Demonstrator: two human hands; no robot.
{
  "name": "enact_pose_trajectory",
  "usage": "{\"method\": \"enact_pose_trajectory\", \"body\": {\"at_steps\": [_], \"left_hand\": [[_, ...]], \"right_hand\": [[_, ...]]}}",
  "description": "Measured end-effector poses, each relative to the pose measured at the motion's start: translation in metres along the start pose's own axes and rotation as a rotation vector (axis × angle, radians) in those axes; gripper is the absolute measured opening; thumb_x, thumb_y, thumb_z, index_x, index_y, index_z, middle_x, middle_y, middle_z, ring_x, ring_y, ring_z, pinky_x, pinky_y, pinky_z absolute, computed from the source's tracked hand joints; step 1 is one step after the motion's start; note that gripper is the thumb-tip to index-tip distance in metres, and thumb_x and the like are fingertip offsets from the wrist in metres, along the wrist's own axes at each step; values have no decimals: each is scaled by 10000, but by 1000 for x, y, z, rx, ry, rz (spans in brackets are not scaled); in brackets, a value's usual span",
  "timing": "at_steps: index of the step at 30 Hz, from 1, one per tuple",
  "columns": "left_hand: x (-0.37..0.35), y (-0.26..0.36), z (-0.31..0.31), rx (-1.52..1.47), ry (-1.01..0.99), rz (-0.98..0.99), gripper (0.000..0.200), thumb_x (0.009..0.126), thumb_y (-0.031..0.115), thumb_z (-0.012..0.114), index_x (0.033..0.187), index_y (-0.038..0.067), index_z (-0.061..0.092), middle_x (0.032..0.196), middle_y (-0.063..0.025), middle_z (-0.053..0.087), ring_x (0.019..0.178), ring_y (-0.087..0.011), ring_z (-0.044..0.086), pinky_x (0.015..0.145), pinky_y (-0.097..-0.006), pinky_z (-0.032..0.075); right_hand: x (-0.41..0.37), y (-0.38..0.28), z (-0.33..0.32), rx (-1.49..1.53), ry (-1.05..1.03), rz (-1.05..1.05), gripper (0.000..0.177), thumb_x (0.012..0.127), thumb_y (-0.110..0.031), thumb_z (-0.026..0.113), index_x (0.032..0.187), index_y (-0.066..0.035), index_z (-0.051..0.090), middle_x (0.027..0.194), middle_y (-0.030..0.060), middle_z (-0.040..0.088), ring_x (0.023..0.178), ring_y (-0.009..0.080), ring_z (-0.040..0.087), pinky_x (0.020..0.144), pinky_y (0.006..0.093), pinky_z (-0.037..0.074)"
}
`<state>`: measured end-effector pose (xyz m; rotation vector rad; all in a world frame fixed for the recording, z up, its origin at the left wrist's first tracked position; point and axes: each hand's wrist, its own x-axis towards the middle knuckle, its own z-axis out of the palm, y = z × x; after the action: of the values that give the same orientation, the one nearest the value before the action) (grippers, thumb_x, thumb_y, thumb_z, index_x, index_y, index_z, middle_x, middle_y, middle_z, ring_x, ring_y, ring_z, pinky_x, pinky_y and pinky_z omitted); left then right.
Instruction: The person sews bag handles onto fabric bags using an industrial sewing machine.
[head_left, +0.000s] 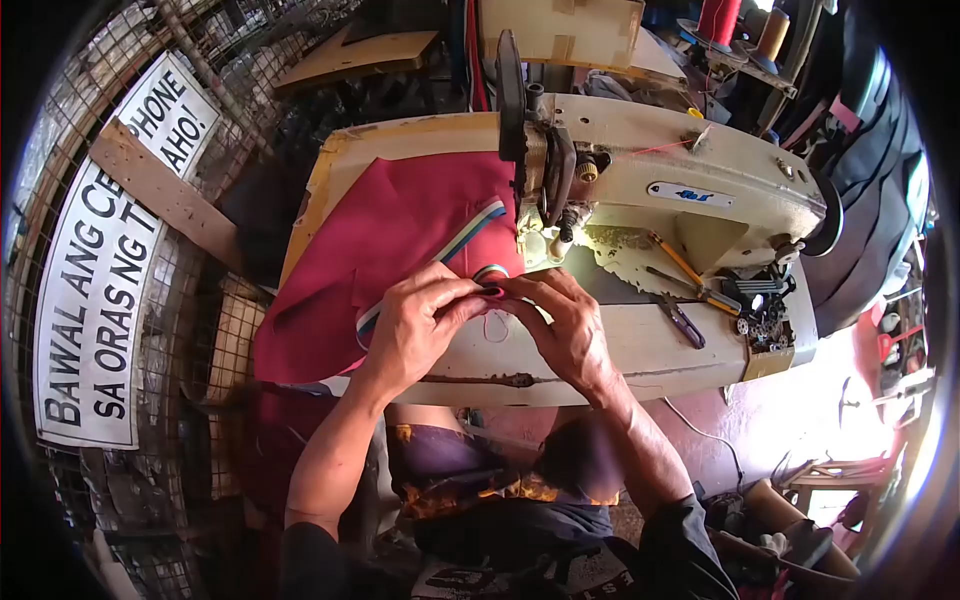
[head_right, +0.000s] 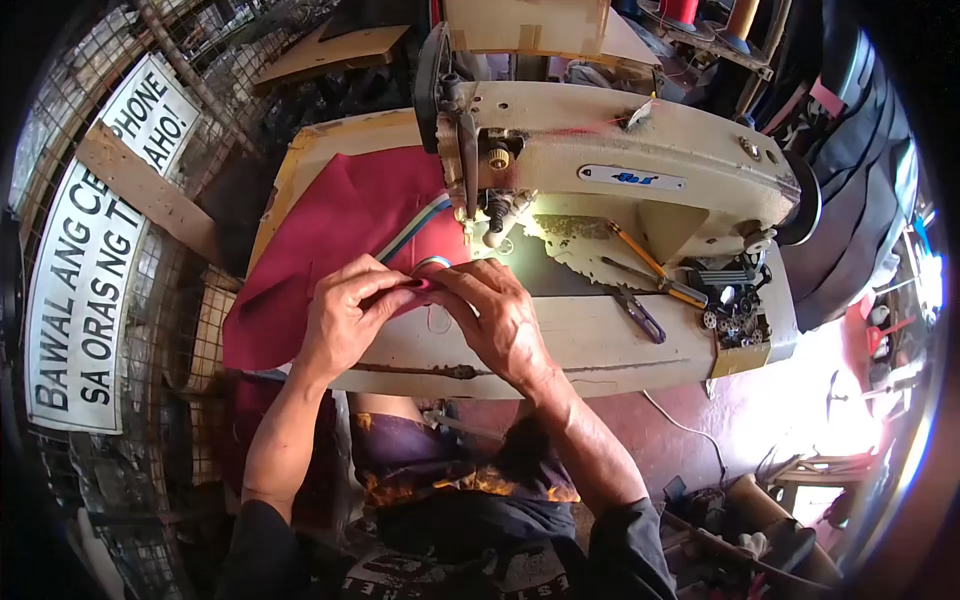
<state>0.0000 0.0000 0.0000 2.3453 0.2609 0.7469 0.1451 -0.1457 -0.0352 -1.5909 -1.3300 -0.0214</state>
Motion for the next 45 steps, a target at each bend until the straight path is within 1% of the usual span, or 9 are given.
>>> {"method": "enact_pose_trajectory", "body": {"at_steps": [10, 17, 21, 22, 25, 28, 38, 41, 45], "left_hand": [[-19, 12, 3, 172, -22, 362, 267, 700, -20, 824, 944, 16, 721, 811, -49, 623, 727, -216, 628, 631, -344, 532], [-71, -7, 46, 569, -272, 600, 191, 726, 125, 651, 878, 9, 657, 861, -62, 553, 814, -198, 572, 718, -331, 510], [-60, 6, 39, 497, -307, 525, 198, 809, 158, 715, 922, 3, 666, 850, -57, 547, 845, -213, 566, 740, -339, 497], [-57, 10, 36, 504, -408, 450, 284, 829, 217, 739, 1008, 7, 672, 970, -78, 595, 1006, -244, 578, 865, -375, 504], [-32, 14, 44, 485, -130, 456, 370, 848, 235, 726, 1131, 8, 651, 1181, -108, 600, 1184, -294, 544, 1013, -443, 453], [-20, -17, 61, 589, -217, 337, 449, 896, 257, 681, 1265, 18, 594, 1378, -130, 522, 1311, -343, 472, 1146, -493, 328], [-20, -36, 59, 360, -236, 223, 378, 931, 212, 657, 1258, 33, 593, 1242, -147, 588, 1229, -377, 547, 1100, -486, 416], [-17, -26, 56, 376, -344, 151, 373, 928, 228, 662, 1240, 31, 603, 1253, -155, 579, 1241, -380, 533, 1113, -492, 400], [-35, -32, 65, 488, -198, 300, 423, 915, 268, 674, 1232, -2, 601, 1361, -195, 502, 1339, -373, 437, 1155, -502, 349]], "right_hand": [[-24, -12, -23, -196, -26, -367, 342, 738, -94, 713, 1070, -16, 705, 1005, 112, 691, 904, 264, 671, 781, 402, 538], [-98, 21, -12, -362, -190, -436, 438, 744, -149, 620, 1142, 25, 685, 1203, 162, 677, 1139, 290, 664, 904, 395, 535], [-96, 15, -9, -336, -144, -412, 427, 689, -114, 650, 1094, 7, 711, 1177, 136, 696, 1109, 281, 681, 886, 396, 545], [-98, 20, -8, -329, -156, -421, 438, 700, -125, 642, 1112, 12, 700, 1190, 145, 685, 1125, 283, 672, 904, 397, 538], [-98, 22, -9, -332, -171, -431, 444, 704, -127, 636, 1121, 17, 691, 1188, 147, 676, 1128, 289, 667, 917, 398, 535], [-96, 19, -8, -313, -185, -410, 441, 696, -120, 638, 1110, 22, 694, 1162, 142, 676, 1107, 296, 673, 916, 402, 545], [-91, 18, -10, -239, -150, -416, 423, 673, -97, 659, 1073, 33, 710, 1096, 164, 689, 1054, 327, 695, 850, 428, 593], [-96, 19, -11, -281, -212, -430, 440, 706, -115, 638, 1108, 57, 691, 1174, 170, 666, 1108, 322, 668, 936, 430, 556], [-94, 13, -15, -320, -239, -423, 430, 719, -115, 633, 1106, 65, 688, 1189, 176, 662, 1158, 341, 646, 1005, 462, 517]]}}
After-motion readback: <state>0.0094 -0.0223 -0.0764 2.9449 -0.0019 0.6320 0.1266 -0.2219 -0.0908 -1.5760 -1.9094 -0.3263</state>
